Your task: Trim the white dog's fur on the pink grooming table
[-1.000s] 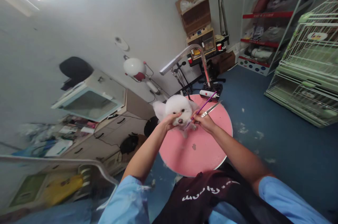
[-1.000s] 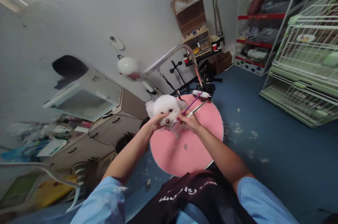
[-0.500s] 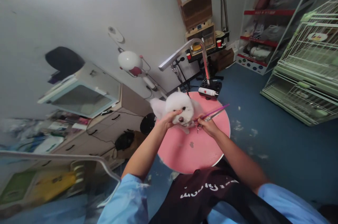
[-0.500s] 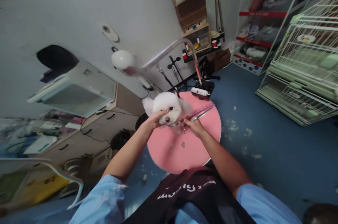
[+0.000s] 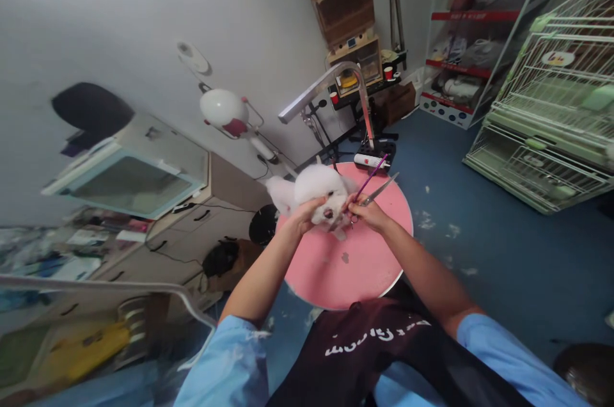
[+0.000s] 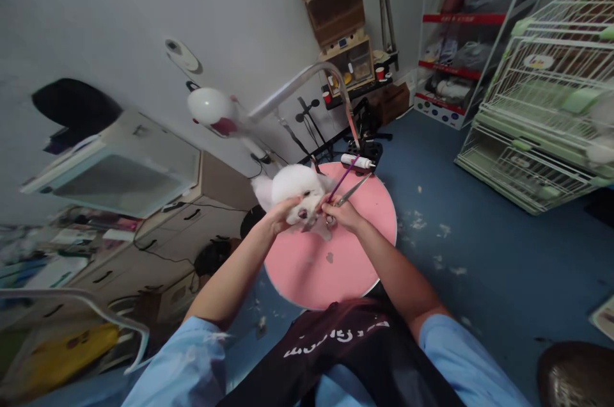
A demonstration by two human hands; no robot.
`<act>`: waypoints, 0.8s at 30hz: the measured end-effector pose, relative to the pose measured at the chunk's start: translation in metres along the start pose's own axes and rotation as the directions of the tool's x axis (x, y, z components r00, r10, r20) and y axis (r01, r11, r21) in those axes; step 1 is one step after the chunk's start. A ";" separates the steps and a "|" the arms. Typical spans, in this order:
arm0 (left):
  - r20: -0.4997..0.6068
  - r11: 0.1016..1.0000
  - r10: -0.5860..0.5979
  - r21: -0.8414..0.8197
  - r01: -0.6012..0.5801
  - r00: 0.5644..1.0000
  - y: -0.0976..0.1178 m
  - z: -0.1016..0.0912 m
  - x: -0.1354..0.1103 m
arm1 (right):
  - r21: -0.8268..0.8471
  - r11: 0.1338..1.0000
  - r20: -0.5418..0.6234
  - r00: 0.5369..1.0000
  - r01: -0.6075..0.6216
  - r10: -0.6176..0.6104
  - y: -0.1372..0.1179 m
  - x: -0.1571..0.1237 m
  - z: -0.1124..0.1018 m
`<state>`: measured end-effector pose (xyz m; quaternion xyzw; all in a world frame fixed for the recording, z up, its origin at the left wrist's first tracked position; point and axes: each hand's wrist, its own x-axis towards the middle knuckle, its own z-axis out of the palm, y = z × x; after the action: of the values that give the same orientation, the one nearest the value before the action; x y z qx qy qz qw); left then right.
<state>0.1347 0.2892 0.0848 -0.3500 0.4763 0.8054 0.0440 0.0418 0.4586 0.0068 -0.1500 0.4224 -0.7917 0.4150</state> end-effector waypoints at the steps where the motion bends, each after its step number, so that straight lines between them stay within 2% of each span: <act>1: -0.008 1.000 -0.003 0.008 0.003 1.000 -0.003 0.001 -0.001 | -0.005 1.000 0.047 0.999 0.010 -0.010 -0.002 -0.008 0.000; 3: -0.041 0.999 0.036 0.009 -0.036 0.998 -0.010 0.003 -0.003 | 0.001 1.000 0.056 0.998 0.010 -0.010 0.006 -0.032 -0.003; 6: -0.094 0.993 0.113 -0.021 -0.116 0.989 -0.018 0.007 -0.004 | 0.005 0.998 -0.018 0.998 -0.058 0.059 0.040 -0.073 -0.019; 8: -0.126 0.989 0.141 -0.032 -0.146 0.982 -0.019 0.008 -0.003 | -0.036 0.987 -0.152 0.977 -0.156 0.149 0.070 -0.093 -0.035; 9: -0.141 0.989 0.139 -0.029 -0.144 0.980 -0.019 0.008 -0.003 | -0.074 0.976 -0.251 0.951 -0.204 0.180 0.085 -0.100 -0.043; 11: -0.152 0.991 0.127 -0.015 -0.130 0.980 -0.016 0.007 -0.003 | -0.145 0.937 -0.422 0.876 -0.317 0.232 0.111 -0.106 -0.061; 12: -0.153 0.993 0.120 -0.006 -0.122 0.981 -0.014 0.006 -0.004 | -0.166 0.915 -0.473 0.844 -0.368 0.253 0.120 -0.107 -0.070; 14: -0.157 0.994 0.108 0.009 -0.108 0.982 -0.011 0.007 -0.007 | -0.184 0.874 -0.496 0.810 -0.449 0.312 0.131 -0.104 -0.083; 16: -0.154 0.994 0.107 0.009 -0.107 0.982 -0.009 0.010 -0.010 | -0.189 0.851 -0.467 0.807 -0.490 0.361 0.132 -0.100 -0.088; 19: -0.163 0.994 0.110 -0.004 -0.112 0.980 -0.010 0.017 -0.013 | -0.156 0.852 -0.379 0.827 -0.500 0.415 0.124 -0.096 -0.068; 21: -0.185 0.990 0.130 -0.021 -0.136 0.974 -0.011 0.021 -0.013 | -0.043 0.890 -0.217 0.874 -0.454 0.435 0.115 -0.099 -0.036; 23: -0.207 0.988 0.141 -0.035 -0.152 0.968 -0.011 0.025 -0.013 | 0.090 0.914 -0.030 0.916 -0.397 0.401 0.109 -0.106 0.006; 24: -0.213 0.988 0.138 -0.038 -0.149 0.967 -0.011 0.027 -0.013 | 0.114 0.920 0.011 0.926 -0.376 0.377 0.106 -0.111 0.027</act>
<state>0.1349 0.3198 0.0921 -0.3987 0.4805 0.7776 -0.0742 0.1822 0.4989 -0.0486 -0.0375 0.3997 -0.7209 0.5649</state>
